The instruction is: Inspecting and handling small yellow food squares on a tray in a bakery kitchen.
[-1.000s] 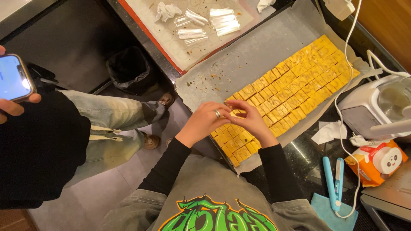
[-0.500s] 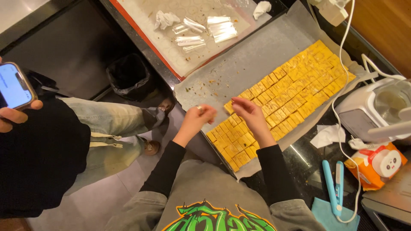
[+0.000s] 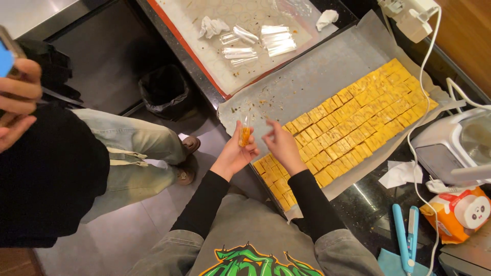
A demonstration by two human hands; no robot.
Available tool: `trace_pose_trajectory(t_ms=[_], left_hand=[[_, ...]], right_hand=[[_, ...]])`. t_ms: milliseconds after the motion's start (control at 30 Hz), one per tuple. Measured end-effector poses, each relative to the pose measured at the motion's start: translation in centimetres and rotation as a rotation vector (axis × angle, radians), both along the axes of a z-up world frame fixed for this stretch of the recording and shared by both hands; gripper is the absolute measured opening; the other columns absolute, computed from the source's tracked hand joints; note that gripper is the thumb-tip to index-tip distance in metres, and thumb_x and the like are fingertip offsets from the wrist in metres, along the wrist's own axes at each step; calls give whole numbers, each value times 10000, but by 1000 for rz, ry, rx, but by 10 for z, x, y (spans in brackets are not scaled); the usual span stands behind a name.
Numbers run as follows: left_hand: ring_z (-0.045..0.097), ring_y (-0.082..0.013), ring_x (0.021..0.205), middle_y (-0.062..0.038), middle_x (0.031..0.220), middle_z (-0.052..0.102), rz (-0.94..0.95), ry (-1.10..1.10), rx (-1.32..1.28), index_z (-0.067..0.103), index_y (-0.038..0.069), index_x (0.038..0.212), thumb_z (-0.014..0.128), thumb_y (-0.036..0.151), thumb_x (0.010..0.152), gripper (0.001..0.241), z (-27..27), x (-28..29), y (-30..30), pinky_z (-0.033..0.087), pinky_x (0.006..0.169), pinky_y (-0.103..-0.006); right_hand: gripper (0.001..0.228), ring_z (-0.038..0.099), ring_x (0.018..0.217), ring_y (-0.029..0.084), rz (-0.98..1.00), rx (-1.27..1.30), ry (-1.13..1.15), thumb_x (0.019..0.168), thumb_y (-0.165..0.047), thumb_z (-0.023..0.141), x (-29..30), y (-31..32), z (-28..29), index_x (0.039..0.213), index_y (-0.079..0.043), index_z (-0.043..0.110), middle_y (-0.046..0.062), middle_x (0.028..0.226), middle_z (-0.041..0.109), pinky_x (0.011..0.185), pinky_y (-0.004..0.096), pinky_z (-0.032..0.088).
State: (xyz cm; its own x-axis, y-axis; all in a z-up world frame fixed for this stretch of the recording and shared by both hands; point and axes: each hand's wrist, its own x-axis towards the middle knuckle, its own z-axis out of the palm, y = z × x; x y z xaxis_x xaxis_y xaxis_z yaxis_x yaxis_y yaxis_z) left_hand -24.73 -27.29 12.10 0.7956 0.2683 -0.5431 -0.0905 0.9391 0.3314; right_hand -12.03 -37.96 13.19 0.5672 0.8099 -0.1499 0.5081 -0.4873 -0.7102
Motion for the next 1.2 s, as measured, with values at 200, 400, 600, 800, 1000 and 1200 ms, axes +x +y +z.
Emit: trace_pose_trajectory(t_ms=[200,400,600,800,1000,1200], left_hand=[[461,-100,495,-3,602,492,-29,50,185,569,150,1022,533,613,926,474,-15,10,-4,547,589,-288],[679,-172,616,-111,816,715,-119,-20,958,439,81,1192,646,163,945,333,-14,21,-22,526,602,-241],[675,-218,812,-99,991,705,-312,38,1237,377,118,1362,504,207,1011,384,43,32,-61,560,768,-354],[662,-181,953,-95,1106,668,-342,26,948,342,131,1388,479,9,909,512,26,45,-67,577,833,-290],[603,-406,1134,-210,1214,597,-675,-32,890,266,65,1456,464,491,1018,642,-12,59,-22,564,816,-458],[680,-230,753,22,563,668,-377,447,1564,681,189,756,678,544,872,374,-39,107,151,486,765,-328]], right_hand=[[430,722,757,186,-125,182,314,1022,-394,402,3,-18,10,957,-195,778,20,797,750,724,334,549],[553,564,1105,171,-233,495,843,1006,-408,435,-20,-36,33,1429,-53,460,78,1172,614,887,348,528],[647,525,1170,284,-279,555,835,978,-515,441,-20,-53,33,1420,-45,482,189,1315,559,931,442,498],[492,485,1263,224,-351,563,629,931,-256,629,-24,-73,32,1388,-100,531,106,1422,510,1011,394,460],[449,591,1152,213,-693,636,692,993,-388,506,-30,-87,16,1288,-72,628,104,1244,644,939,358,501],[428,576,1048,202,-1181,542,305,1055,-247,545,-36,-156,14,1401,-6,473,112,1183,599,789,274,493]])
